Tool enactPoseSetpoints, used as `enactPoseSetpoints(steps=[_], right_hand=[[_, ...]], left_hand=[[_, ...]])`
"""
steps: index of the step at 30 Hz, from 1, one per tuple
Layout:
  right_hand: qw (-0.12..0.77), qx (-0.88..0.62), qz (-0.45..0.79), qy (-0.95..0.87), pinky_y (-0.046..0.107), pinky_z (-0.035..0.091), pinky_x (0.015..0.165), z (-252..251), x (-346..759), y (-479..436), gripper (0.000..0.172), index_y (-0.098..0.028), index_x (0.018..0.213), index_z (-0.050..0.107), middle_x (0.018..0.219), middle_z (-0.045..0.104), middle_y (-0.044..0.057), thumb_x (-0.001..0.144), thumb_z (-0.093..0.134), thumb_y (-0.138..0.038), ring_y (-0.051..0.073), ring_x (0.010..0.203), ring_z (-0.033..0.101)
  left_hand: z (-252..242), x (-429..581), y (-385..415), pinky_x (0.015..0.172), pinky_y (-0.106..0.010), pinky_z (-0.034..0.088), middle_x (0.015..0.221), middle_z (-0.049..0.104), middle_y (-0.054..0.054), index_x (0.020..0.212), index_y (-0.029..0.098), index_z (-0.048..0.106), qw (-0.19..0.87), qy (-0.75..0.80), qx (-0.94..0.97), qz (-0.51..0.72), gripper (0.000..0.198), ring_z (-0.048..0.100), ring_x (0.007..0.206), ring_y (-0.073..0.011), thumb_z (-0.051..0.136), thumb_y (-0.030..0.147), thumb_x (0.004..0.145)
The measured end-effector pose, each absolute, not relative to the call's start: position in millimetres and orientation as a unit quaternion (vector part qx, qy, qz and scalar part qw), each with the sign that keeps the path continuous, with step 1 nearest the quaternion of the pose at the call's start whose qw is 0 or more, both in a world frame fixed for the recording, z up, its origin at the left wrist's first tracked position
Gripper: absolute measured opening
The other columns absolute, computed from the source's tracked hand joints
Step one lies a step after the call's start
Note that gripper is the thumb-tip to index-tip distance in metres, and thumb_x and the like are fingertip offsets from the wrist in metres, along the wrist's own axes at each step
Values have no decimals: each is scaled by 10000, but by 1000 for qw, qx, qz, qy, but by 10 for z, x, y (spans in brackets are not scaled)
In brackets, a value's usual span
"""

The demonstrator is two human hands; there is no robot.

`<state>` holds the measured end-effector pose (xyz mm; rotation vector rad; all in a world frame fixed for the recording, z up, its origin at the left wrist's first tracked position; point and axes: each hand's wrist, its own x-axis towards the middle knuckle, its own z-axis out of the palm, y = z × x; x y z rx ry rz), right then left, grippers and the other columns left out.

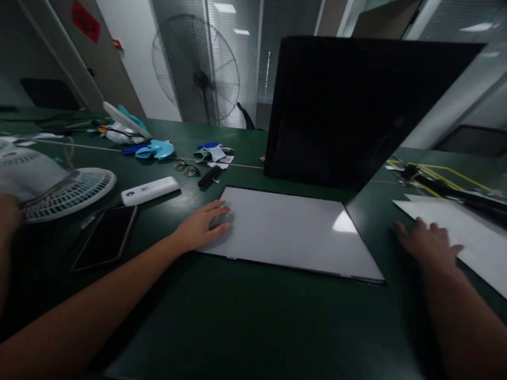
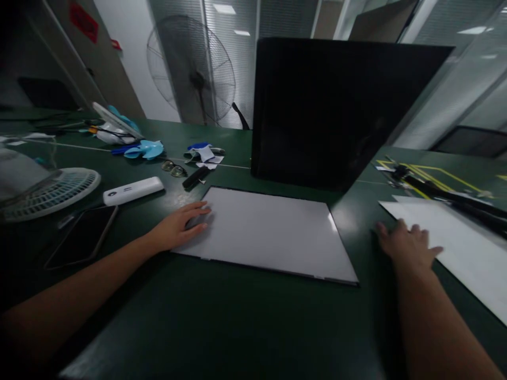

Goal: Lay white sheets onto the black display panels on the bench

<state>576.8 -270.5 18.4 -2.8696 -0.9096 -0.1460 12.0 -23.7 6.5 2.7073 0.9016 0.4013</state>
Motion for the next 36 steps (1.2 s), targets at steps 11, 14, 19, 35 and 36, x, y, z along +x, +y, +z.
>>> enactPoseSetpoints(steps=[11,14,19,35,36], right_hand=[[39,-948,-44,-313,526,438,1099,7,5817,-2561,609,-224,1531,518,1472,531,167,1059,463,-605,352,1349,503],[32,-951,-38,-305,616,400,1119,-8,5822,-2596,736,-181,1519,520,1524,470,212,1036,423,-728,412,1404,437],[1,-958,-16,-286,550,486,1085,-23,5722,-2606,569,-170,1393,603,1414,561,147,1075,495,-629,306,1296,553],[-70,-695,-22,-715,434,559,934,438,3587,-2191,294,-170,1064,744,1063,732,127,1075,459,-243,272,987,703],[-63,-665,-16,-744,433,559,946,422,3423,-2196,283,-166,1089,744,1098,731,128,1068,468,-224,275,1014,701]], left_hand=[[-77,146,-106,1249,-593,347,1652,460,-134,1467,207,614,143,332,923,133,799,445,1513,-364,377,797,985],[-69,146,-108,1259,-581,335,1640,472,-149,1478,196,601,145,339,920,132,838,448,1511,-364,356,821,976],[-71,152,-110,1239,-610,354,1649,460,-153,1482,195,593,144,343,919,133,852,443,1512,-382,353,832,969],[-57,102,-141,1296,-501,298,1730,314,-146,1675,169,282,171,351,901,189,878,343,1577,-337,249,769,1035],[-53,97,-143,1304,-496,282,1744,281,-136,1690,179,242,170,345,903,191,877,316,1588,-339,241,765,1038]])
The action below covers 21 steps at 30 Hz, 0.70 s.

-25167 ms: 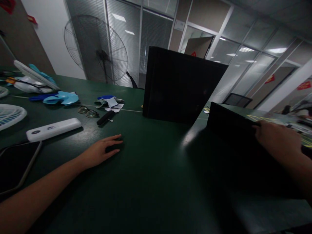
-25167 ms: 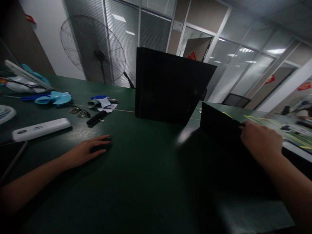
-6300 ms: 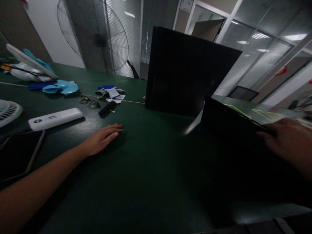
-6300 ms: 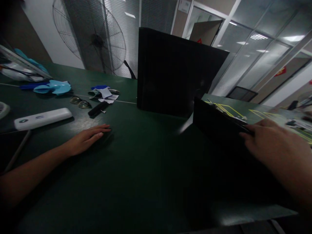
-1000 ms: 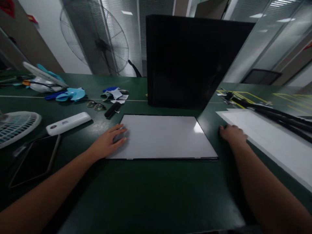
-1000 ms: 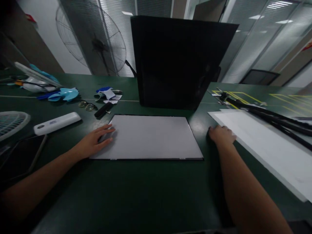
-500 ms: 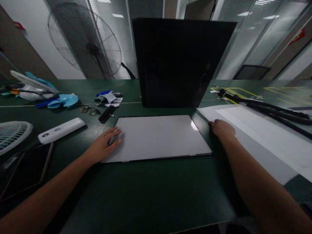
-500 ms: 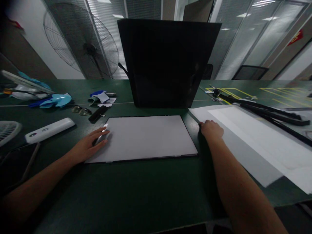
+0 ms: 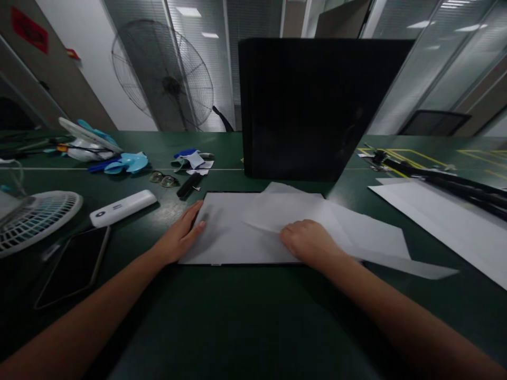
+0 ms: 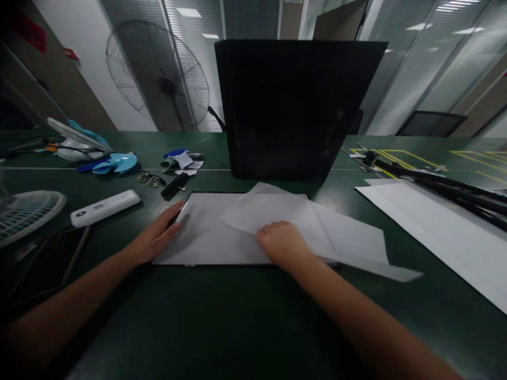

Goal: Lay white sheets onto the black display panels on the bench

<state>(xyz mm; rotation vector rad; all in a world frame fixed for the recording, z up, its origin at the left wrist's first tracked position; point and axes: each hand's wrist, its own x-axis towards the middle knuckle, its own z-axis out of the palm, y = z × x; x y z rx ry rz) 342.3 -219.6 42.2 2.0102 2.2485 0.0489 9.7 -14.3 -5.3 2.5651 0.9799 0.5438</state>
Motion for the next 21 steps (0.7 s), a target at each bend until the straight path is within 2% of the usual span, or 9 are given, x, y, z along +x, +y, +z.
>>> enactPoseSetpoints(steps=[3,7,10,12,14,16,18,20,21], right_hand=[[37,594,1,804,458,543,1033,396,3093,-2256,333,-144,1263,715,1332,666,154,1092,448,-249,295,1204,650],[1,506,-47,861,456,398,1229,368,3020,-2329,464,-186,1529,558,1613,428,113,1109,495,-373,273,1485,423],[-65,460,-128,876,465,314,1283,323,3113,-2324,630,-194,1637,403,1674,318,101,1085,561,-453,263,1541,326],[-110,467,-161,862,456,344,1269,294,3197,-2300,695,-179,1674,311,1674,317,110,1086,557,-457,252,1516,372],[-137,493,-156,845,428,414,1222,285,3311,-2268,717,-195,1689,264,1648,374,108,1084,557,-442,235,1449,464],[-140,537,-105,825,371,459,1176,307,3503,-2236,695,-266,1673,318,1595,466,63,1061,599,-438,203,1374,535],[-142,607,-32,782,333,431,1183,360,3819,-2227,614,-295,1625,414,1565,503,39,1056,607,-422,186,1373,528],[-158,703,36,693,369,326,1246,417,4264,-2272,529,-209,1595,461,1600,446,110,1099,517,-386,217,1463,426],[-169,757,71,627,410,267,1270,435,4517,-2323,537,-143,1609,424,1624,388,171,1122,451,-367,245,1511,351]], left_hand=[[-17,81,-162,1302,-542,259,1784,151,-95,1707,237,215,170,320,918,162,822,238,1610,-377,254,738,1056],[23,92,-193,1286,-620,238,1799,25,-36,1620,335,445,164,298,936,94,696,217,1610,-412,365,725,1049],[4,120,-176,1260,-663,273,1797,64,-38,1529,345,577,160,308,935,69,686,274,1582,-450,497,759,987],[-18,136,-141,1216,-633,384,1793,105,-56,1519,329,592,175,349,917,85,716,338,1553,-458,543,768,956],[-32,145,-101,1187,-600,441,1780,172,-76,1497,305,620,177,401,892,112,741,403,1520,-451,565,779,930],[-31,148,-68,1192,-589,436,1749,276,-86,1436,291,679,166,440,874,125,726,470,1480,-434,566,785,916],[-23,147,-49,1194,-578,434,1716,357,-81,1380,293,724,163,452,868,121,695,516,1447,-415,544,785,923],[-18,144,-44,1195,-584,425,1707,378,-75,1384,304,721,166,447,872,114,693,505,1457,-414,529,787,926],[-18,143,-46,1205,-596,405,1709,375,-77,1405,307,706,163,440,876,112,708,471,1482,-421,539,791,917]])
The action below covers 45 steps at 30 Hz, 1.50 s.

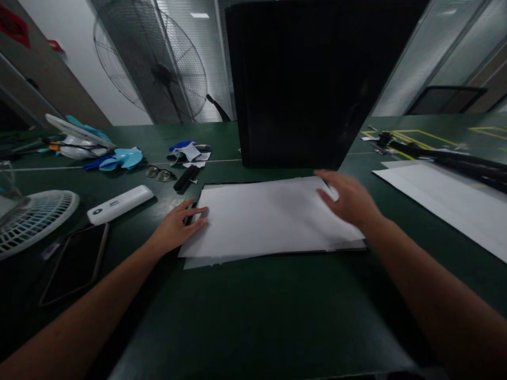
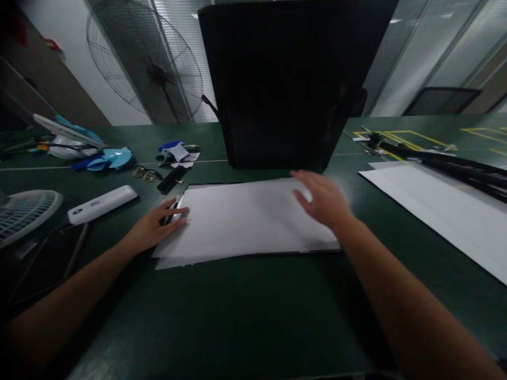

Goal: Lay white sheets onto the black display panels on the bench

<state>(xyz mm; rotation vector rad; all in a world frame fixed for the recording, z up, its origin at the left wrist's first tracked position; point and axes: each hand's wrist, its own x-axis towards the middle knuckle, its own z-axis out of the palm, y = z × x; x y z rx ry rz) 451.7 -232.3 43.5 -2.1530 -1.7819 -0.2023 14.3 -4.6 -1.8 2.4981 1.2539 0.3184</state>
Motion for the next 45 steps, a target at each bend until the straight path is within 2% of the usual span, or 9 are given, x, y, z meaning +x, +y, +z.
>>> enactPoseSetpoints(steps=[4,6,9,25,28,34,37,41,45], right_hand=[[137,-927,-124,-327,629,146,1258,359,5465,-2667,615,37,1592,344,1628,216,352,1111,463,-327,408,1568,140],[98,-970,-86,-206,693,252,1203,252,5775,-2829,554,-9,1503,485,1556,366,324,1091,535,-375,438,1497,302],[51,-988,-31,-145,583,452,1125,96,5995,-2922,440,-168,1406,597,1437,537,159,1073,592,-456,321,1319,532],[-49,-943,-101,-312,434,567,966,572,5078,-2548,326,-120,1254,668,1198,654,124,1044,662,-369,244,1103,651],[-41,-905,-106,-410,431,568,898,585,4571,-2391,244,-141,1236,702,1123,689,123,1053,575,-240,256,1040,674],[-13,-778,-89,-621,338,536,838,447,3608,-2235,384,-231,1209,741,1129,719,79,969,490,-69,233,1025,671],[7,-758,-105,-643,356,500,1014,400,3566,-2208,424,-236,1333,688,1301,671,77,1000,459,-107,227,1195,612],[15,-821,-134,-555,542,357,1184,302,4024,-2192,584,-20,1552,451,1553,442,258,1052,455,-322,383,1471,375],[-25,-848,-92,-521,607,401,1106,239,4368,-2230,605,-12,1340,624,1267,644,269,1068,372,-490,406,1244,585]], left_hand=[[-24,138,-50,1225,-638,340,1721,343,-104,1483,294,640,155,423,887,97,799,353,1550,-444,586,804,871],[-25,135,-43,1214,-651,346,1727,327,-118,1508,285,615,156,426,887,85,811,356,1547,-450,568,798,882],[-29,131,-24,1218,-649,338,1723,338,-118,1521,279,601,148,415,894,81,789,336,1561,-436,525,780,916],[-119,107,55,1277,-593,264,1693,399,-116,1526,257,598,135,404,899,100,758,311,1585,-383,449,746,966],[-117,105,47,1274,-595,267,1698,390,-120,1529,260,593,143,410,895,98,746,303,1590,-377,466,732,965],[-74,116,3,1257,-612,304,1684,422,-89,1512,292,607,133,418,893,96,670,320,1583,-375,485,679,978],[-58,127,-12,1260,-596,313,1679,430,-87,1499,280,620,130,411,897,100,646,338,1576,-369,494,651,985],[-74,126,-2,1267,-604,285,1692,405,-90,1511,272,604,135,404,899,103,649,321,1584,-365,504,640,985],[-90,116,8,1267,-608,275,1695,398,-94,1516,273,598,135,407,898,102,637,313,1587,-369,508,621,990]])
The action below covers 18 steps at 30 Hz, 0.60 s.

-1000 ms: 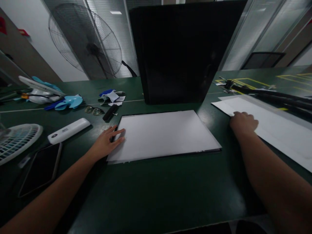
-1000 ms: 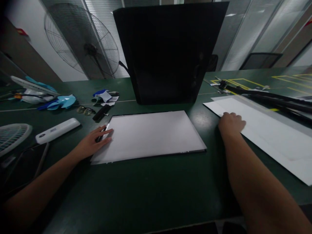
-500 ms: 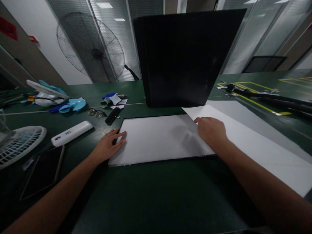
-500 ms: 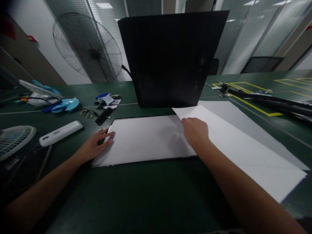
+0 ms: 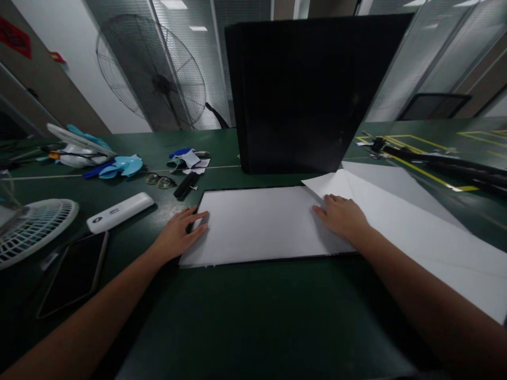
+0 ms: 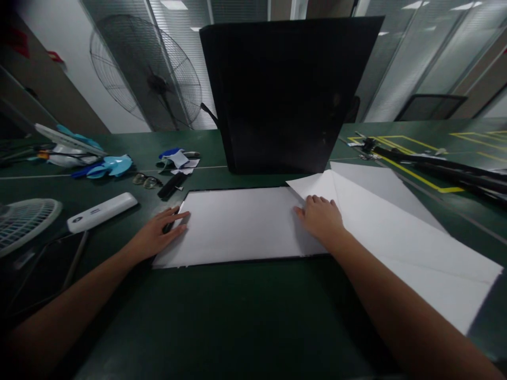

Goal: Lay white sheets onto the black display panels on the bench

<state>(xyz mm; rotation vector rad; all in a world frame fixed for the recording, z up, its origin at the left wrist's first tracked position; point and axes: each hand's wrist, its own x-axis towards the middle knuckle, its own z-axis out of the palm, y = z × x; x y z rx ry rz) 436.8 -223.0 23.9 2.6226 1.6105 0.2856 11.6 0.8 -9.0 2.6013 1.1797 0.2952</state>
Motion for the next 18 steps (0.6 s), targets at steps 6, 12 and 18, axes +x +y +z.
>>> enactPoseSetpoints(steps=[6,12,18], right_hand=[[42,810,51,583,629,491,938,344,3737,-2232,598,-21,1163,710,1012,684,286,1060,393,-517,432,991,668],[-9,606,-46,794,481,347,1249,381,2984,-2337,625,-175,1545,539,1527,534,129,1081,479,-590,300,1409,501],[-97,440,-125,884,528,196,1319,287,2982,-2392,732,-169,1665,344,1698,245,114,1091,476,-603,299,1577,230]], left_hand=[[-80,117,-3,1272,-598,272,1694,398,-91,1511,267,606,132,403,900,102,653,308,1589,-367,485,645,992],[-92,126,3,1296,-533,256,1684,417,-92,1519,236,600,130,403,900,105,699,325,1586,-345,417,666,999],[-94,121,10,1311,-523,217,1695,396,-90,1534,217,580,133,403,900,102,736,303,1596,-333,302,676,1032]])
